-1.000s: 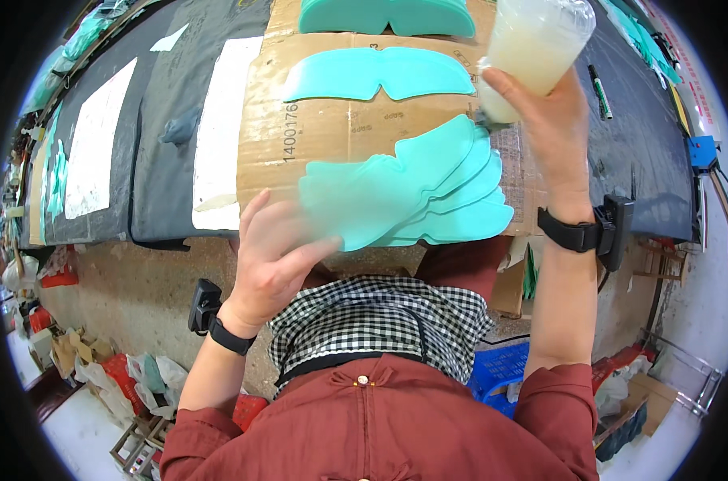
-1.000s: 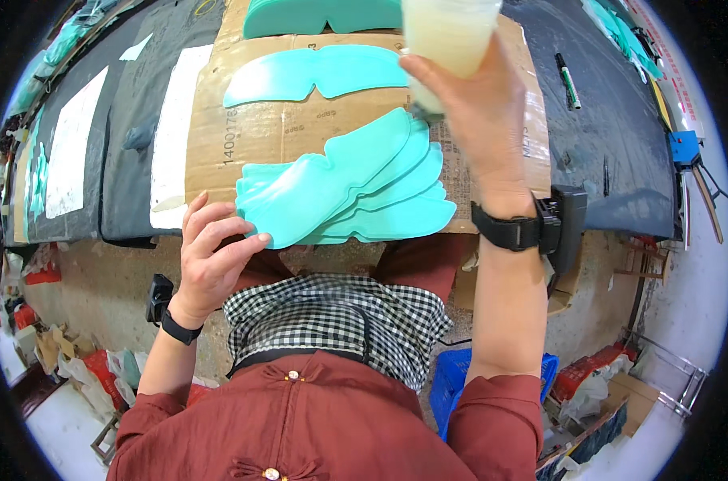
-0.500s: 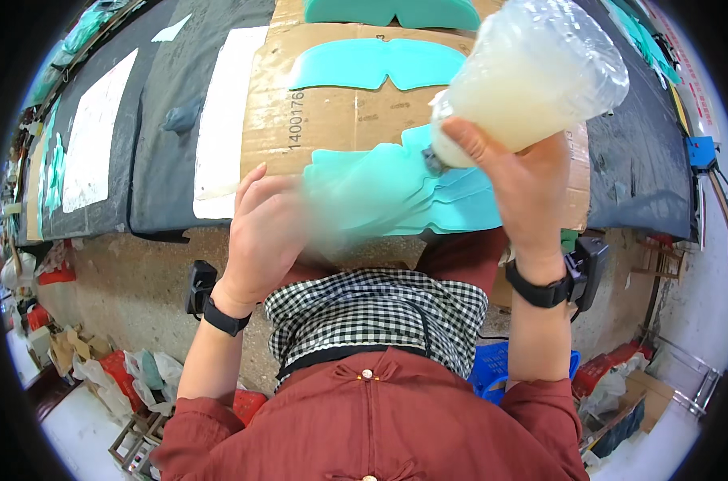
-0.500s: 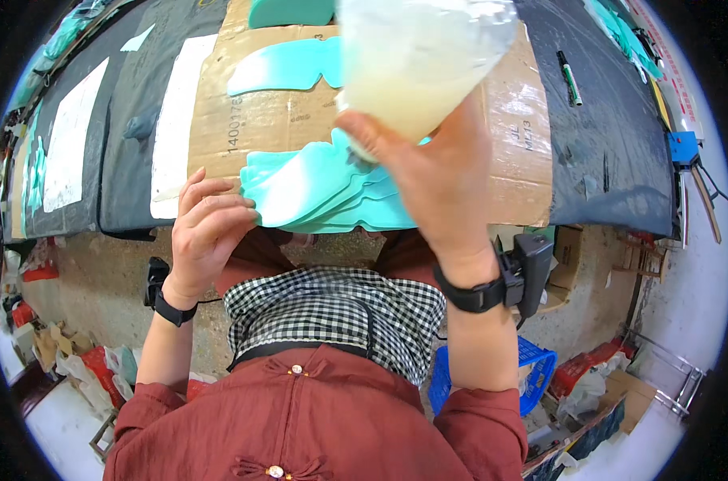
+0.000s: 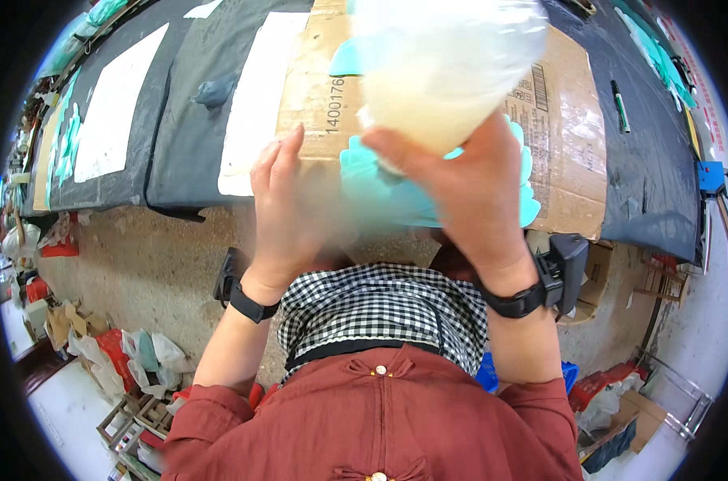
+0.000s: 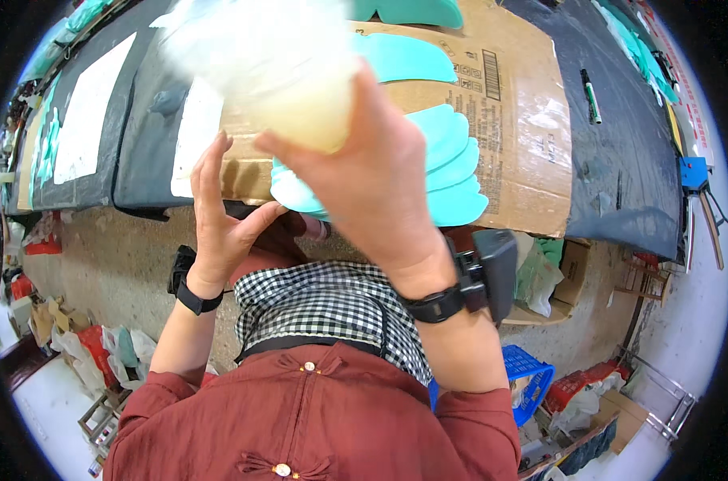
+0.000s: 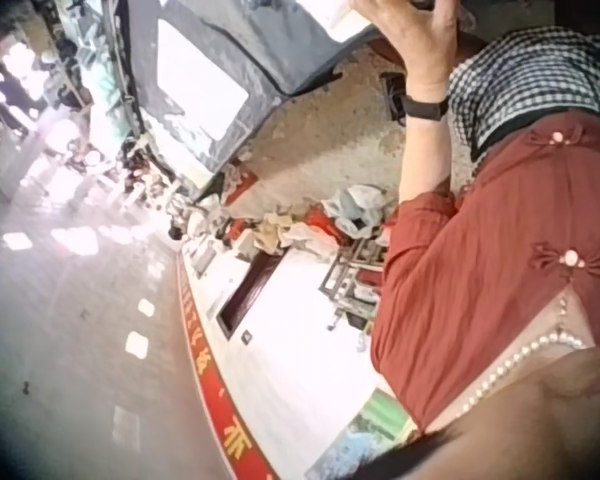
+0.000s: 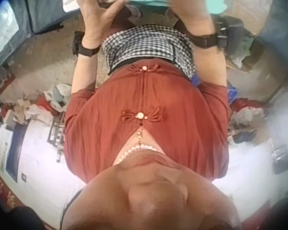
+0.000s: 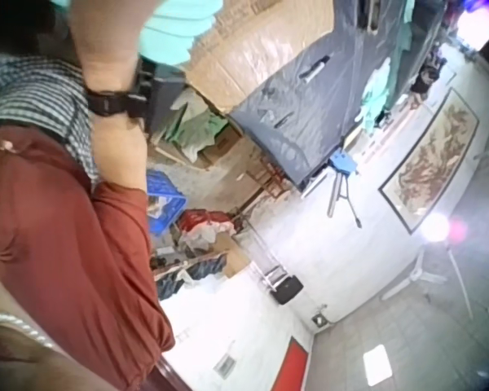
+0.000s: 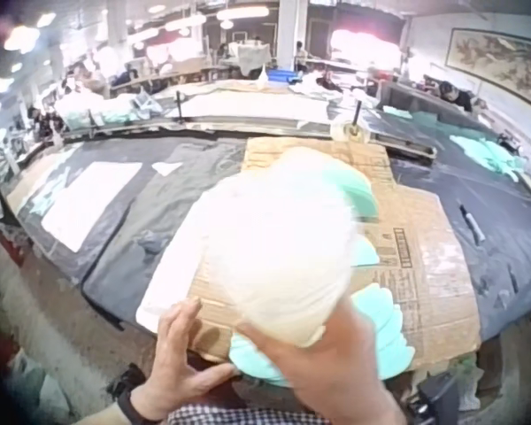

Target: Applying liquid adhesive from a plastic bottle to green synthetic shoe upper components at a factory workbench.

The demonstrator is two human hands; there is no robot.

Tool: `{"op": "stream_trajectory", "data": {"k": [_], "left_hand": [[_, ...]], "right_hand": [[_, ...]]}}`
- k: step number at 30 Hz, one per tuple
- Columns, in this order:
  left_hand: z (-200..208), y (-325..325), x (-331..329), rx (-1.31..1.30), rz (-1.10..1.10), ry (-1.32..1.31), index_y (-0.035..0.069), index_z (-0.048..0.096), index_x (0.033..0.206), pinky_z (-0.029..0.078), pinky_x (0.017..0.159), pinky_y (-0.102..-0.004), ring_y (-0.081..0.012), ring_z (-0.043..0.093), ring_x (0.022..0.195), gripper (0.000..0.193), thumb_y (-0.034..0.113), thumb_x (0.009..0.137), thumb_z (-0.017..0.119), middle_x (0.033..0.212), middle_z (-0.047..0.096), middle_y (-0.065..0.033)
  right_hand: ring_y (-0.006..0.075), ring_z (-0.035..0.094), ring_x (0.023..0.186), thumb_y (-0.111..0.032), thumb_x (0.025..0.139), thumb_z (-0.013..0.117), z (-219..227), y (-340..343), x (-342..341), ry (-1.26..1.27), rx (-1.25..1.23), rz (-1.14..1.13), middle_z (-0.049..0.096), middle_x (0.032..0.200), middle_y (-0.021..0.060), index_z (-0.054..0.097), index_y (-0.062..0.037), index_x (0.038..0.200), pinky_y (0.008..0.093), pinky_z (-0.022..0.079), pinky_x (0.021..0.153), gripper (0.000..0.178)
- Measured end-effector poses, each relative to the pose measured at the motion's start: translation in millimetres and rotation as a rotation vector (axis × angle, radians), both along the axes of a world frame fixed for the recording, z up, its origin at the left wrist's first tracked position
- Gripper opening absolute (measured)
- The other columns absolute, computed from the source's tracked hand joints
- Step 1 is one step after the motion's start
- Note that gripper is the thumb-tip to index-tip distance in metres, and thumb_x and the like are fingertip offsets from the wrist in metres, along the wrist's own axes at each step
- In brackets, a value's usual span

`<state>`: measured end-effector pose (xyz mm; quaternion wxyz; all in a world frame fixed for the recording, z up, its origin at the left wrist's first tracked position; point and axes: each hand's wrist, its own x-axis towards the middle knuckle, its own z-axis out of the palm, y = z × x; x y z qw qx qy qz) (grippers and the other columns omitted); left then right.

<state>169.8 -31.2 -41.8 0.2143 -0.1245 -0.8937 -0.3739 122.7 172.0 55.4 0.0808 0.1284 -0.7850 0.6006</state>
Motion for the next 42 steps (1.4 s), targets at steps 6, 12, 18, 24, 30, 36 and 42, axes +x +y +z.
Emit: {"op": "stream_trajectory", "data": {"k": [6,12,18,24,30,36,42], "left_hand": [[-36,-26,21,0.409,-0.346,-0.355,0.002,0.043,0.152,0.039,0.114,-0.0458,-0.0363,0.047,0.140,0.075,0.011,0.087,0.078,0.158,0.043,-0.0203],[-19,-38,30,0.299,-0.180,-0.348,0.002,0.041,0.154,0.038,0.115,-0.0461,-0.0377,0.045,0.138,0.086,0.014,0.080,0.082,0.150,0.047,-0.0213],[21,-3,1,-0.048,0.019,-0.181,0.006,0.045,0.154,0.038,0.116,-0.0464,-0.0382,0.041,0.141,0.087,0.008,0.075,0.083,0.149,0.044,-0.0206],[58,21,-20,-0.144,-0.128,-0.184,0.005,0.053,0.148,0.035,0.118,-0.0469,-0.0377,0.040,0.143,0.084,0.033,0.077,0.086,0.152,0.045,-0.0199],[59,88,-43,-0.380,-0.203,-0.211,-0.001,0.059,0.137,0.034,0.118,-0.0520,-0.0448,0.039,0.142,0.078,0.044,0.079,0.084,0.151,0.046,-0.0249],[45,94,-46,-0.352,-0.251,-0.261,-0.002,0.061,0.134,0.035,0.116,-0.0533,-0.0456,0.040,0.140,0.075,0.041,0.078,0.083,0.146,0.050,-0.0256],[43,89,-47,-0.420,-0.283,-0.181,0.000,0.062,0.135,0.036,0.116,-0.0538,-0.0459,0.040,0.140,0.072,0.038,0.078,0.083,0.145,0.052,-0.0232]], "right_hand": [[0.0329,0.073,0.094,-0.010,0.077,0.081,-6,-33,33,0.219,0.109,0.042,0.073,0.104,0.0126,0.063,-0.0072,0.119,0.0379,0.060,0.078,0.046],[0.0317,0.073,0.097,-0.005,0.074,0.079,0,-21,45,0.297,0.095,0.081,0.073,0.110,0.0119,0.063,-0.0096,0.123,0.0374,0.060,0.080,0.052],[0.0214,0.076,0.088,-0.018,0.082,0.089,-19,48,12,0.128,0.076,-0.245,0.077,0.104,0.0118,0.065,-0.0023,0.118,0.0351,0.059,0.075,0.045],[0.0153,0.071,0.090,-0.010,0.084,0.086,-6,118,-28,0.106,0.006,-0.452,0.075,0.102,0.0068,0.068,-0.0008,0.116,0.0305,0.057,0.081,0.038],[0.0182,0.065,0.109,-0.005,0.085,0.085,-29,167,-9,0.125,-0.396,-0.533,0.067,0.121,0.0085,0.060,-0.0008,0.130,0.0339,0.052,0.098,0.052],[0.0173,0.065,0.111,-0.008,0.091,0.080,-32,178,15,0.046,-0.509,-0.639,0.066,0.122,0.0045,0.059,-0.0050,0.133,0.0363,0.054,0.096,0.047],[0.0177,0.066,0.107,-0.008,0.090,0.082,-26,148,6,0.077,-0.509,-0.533,0.068,0.119,0.0070,0.061,-0.0018,0.130,0.0347,0.054,0.095,0.045]]}}
